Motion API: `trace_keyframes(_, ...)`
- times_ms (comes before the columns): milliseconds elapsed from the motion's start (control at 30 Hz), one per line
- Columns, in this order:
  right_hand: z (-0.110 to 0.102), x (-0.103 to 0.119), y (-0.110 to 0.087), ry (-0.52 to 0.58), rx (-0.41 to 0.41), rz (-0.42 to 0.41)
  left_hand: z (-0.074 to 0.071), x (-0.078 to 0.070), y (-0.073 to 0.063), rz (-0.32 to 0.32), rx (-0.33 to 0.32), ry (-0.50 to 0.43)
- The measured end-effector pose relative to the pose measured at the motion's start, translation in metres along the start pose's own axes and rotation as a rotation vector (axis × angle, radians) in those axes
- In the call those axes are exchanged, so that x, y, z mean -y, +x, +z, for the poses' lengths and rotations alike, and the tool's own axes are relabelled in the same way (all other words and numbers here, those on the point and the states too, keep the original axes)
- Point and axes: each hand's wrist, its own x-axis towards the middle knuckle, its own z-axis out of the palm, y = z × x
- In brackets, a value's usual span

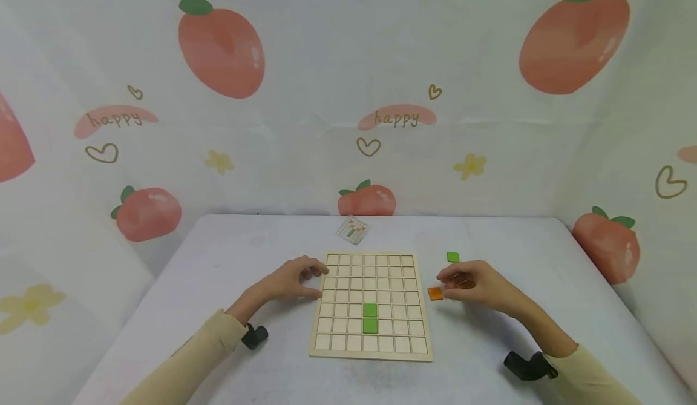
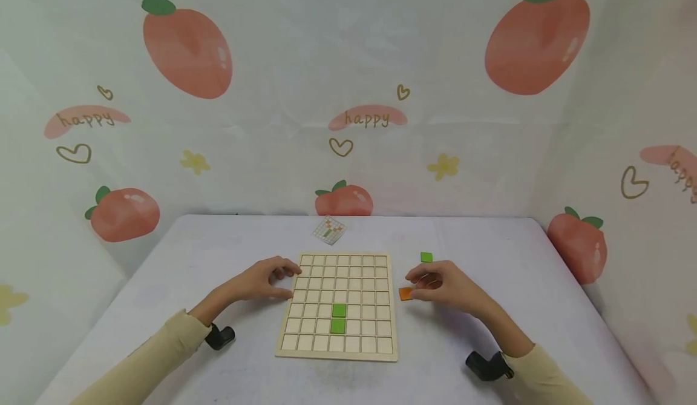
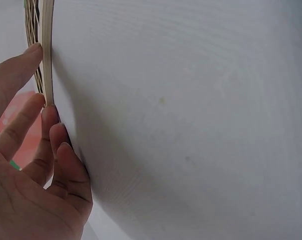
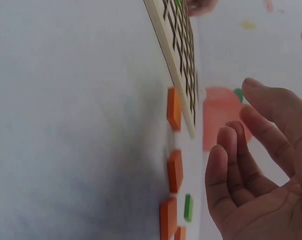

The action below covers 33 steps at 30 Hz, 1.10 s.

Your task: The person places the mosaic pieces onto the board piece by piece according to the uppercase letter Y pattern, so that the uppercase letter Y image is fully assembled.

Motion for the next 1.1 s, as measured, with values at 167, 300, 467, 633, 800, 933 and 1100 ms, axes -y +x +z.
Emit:
trace_keyframes(167, -0.014, -0.007, -0.004, -0.008, -0.028, 0.030, 0.000, 0.000, 0.000, -0.008, 0.003, 0.012)
trace_keyframes(300, -0.023, -0.013, -0.003, -0.038, -0.062, 0.032, 0.000, 0.001, 0.000, -0.004, 0.004, 0.015)
trace_keyframes(467, -0.033, -0.025, 0.002, -0.048, -0.098, 0.066, -0.001, 0.002, 0.001, 0.006, 0.003, 0.015)
trace_keyframes(633, -0.043, -0.037, 0.006, -0.076, -0.104, 0.103, 0.000, 0.001, 0.001, -0.001, 0.005, 0.012)
trace_keyframes(800, -0.049, -0.044, 0.013, -0.086, -0.115, 0.134, 0.001, 0.001, 0.001, -0.014, 0.002, -0.002)
trace_keyframes(933, -0.051, -0.049, 0.018, -0.121, -0.131, 0.132, 0.001, 0.001, 0.001, -0.021, 0.001, 0.002)
trace_keyframes(1100, -0.050, -0.054, 0.025, -0.123, -0.131, 0.147, 0.001, 0.001, 0.003, -0.007, -0.002, 0.003)
